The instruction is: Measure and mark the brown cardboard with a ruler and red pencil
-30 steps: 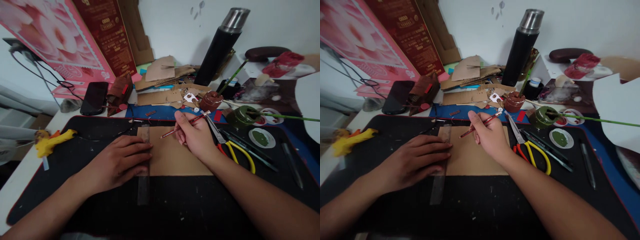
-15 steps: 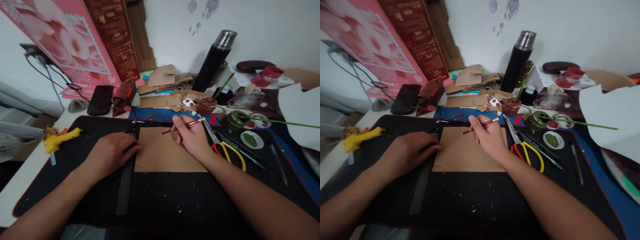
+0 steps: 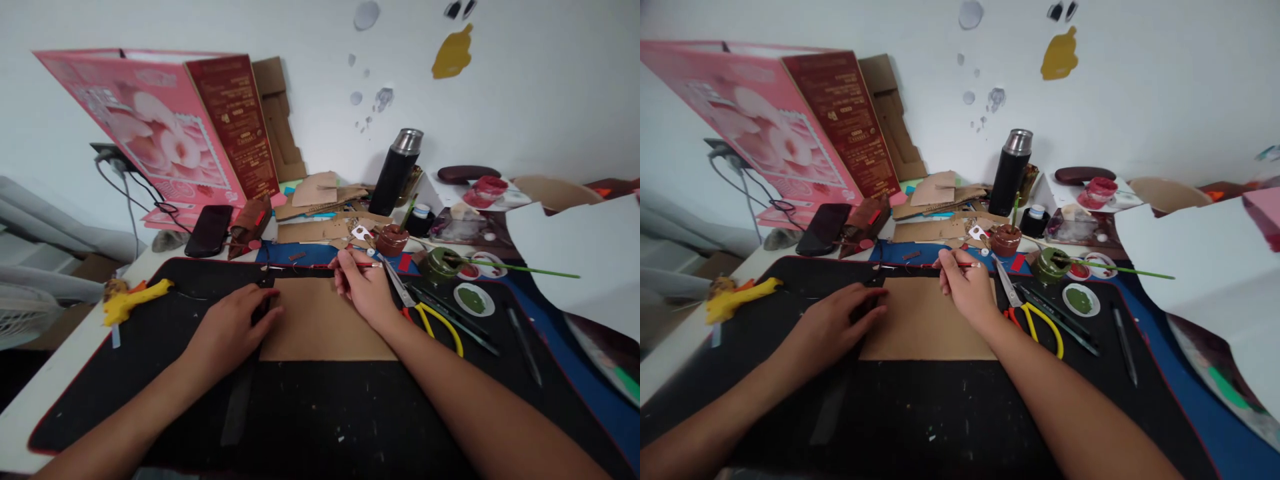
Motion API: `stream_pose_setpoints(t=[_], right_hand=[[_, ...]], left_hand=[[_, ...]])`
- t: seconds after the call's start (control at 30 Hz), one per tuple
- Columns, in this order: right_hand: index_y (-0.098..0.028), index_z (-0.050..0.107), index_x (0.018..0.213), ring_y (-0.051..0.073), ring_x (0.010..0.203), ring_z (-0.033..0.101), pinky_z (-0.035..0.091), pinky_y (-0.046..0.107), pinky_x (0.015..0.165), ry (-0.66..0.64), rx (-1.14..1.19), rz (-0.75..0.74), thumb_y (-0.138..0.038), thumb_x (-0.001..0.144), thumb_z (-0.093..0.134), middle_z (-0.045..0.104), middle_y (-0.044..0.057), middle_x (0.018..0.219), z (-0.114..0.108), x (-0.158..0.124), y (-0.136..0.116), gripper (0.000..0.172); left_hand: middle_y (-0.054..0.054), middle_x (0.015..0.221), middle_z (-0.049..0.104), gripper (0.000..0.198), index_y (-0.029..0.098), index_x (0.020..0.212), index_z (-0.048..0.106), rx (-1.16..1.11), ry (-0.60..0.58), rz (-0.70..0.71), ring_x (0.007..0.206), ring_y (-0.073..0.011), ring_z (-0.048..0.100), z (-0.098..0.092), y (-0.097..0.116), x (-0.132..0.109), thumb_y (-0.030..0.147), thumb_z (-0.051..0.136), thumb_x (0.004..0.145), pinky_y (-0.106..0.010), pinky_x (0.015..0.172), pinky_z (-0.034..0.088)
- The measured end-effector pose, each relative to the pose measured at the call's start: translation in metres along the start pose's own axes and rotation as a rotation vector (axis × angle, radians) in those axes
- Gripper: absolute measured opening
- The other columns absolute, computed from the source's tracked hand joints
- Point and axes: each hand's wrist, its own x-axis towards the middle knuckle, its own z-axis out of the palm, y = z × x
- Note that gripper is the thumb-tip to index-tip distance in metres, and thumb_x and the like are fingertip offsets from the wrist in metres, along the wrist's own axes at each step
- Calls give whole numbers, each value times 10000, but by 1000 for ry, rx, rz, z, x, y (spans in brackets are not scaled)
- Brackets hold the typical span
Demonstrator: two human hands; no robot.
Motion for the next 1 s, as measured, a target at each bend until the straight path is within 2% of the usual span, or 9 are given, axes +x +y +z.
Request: stream_pose_setpoints(t=[0.17, 0.37, 0.5, 0.63, 0.77, 0.9, 1.0], right_hand=[[-219, 694, 821, 111, 462, 502, 336, 241, 429, -15, 55, 34, -711, 958, 674, 577, -38, 570, 0, 2, 2, 512], [-224, 682, 792, 117, 465, 514, 389, 254, 463, -28, 26, -6, -738, 957, 657, 572, -38, 561, 0, 2, 2, 541], [-225, 670, 792, 122, 460, 514, 390, 257, 457, -14, 47, -20, -768, 946, 639, 561, -42, 557, -1, 3, 1, 565], [-224, 675, 813, 117, 457, 513, 378, 252, 449, 2, 80, -25, -766, 954, 629, 559, -44, 564, 0, 3, -1, 562], [-221, 682, 805, 104, 450, 512, 348, 242, 421, 12, 149, -31, -764, 941, 656, 565, -41, 571, 1, 1, -10, 560], [-220, 685, 804, 100, 434, 511, 321, 230, 386, 44, 197, -81, -776, 931, 665, 571, -42, 551, -5, 2, -26, 570], [-219, 667, 768, 94, 398, 487, 304, 221, 364, 122, 223, -127, -772, 930, 669, 548, -52, 510, -14, 8, -35, 576]], left_hand=[[-148, 1078, 719, 548, 173, 1207, 756, 52, 32, -75, 1026, -351, 709, 3, 3, 1, 613, 492, 1015, -498, 971, 544], [-146, 1063, 709, 544, 184, 1157, 754, -50, 20, -144, 1038, -373, 697, 4, 8, 6, 640, 547, 945, -553, 1007, 532], [-146, 1114, 724, 643, 180, 1251, 711, -260, 19, -221, 1067, -387, 705, -2, 12, 8, 691, 636, 868, -585, 1022, 544], [-141, 1242, 768, 763, 218, 1467, 558, -586, -46, -295, 1104, -341, 763, -5, 23, 2, 726, 622, 902, -488, 942, 627], [-160, 1243, 794, 919, 215, 1618, 401, -822, -101, -354, 1017, -338, 807, -10, 32, -1, 721, 668, 898, -471, 856, 665], [-137, 1271, 797, 990, 271, 1613, 471, -872, -64, -399, 1060, -344, 804, -33, 15, 6, 755, 781, 806, -467, 898, 667], [-123, 1282, 799, 837, 293, 1422, 687, -840, -85, -419, 1107, -365, 792, -57, -8, 15, 761, 839, 745, -474, 908, 669]])
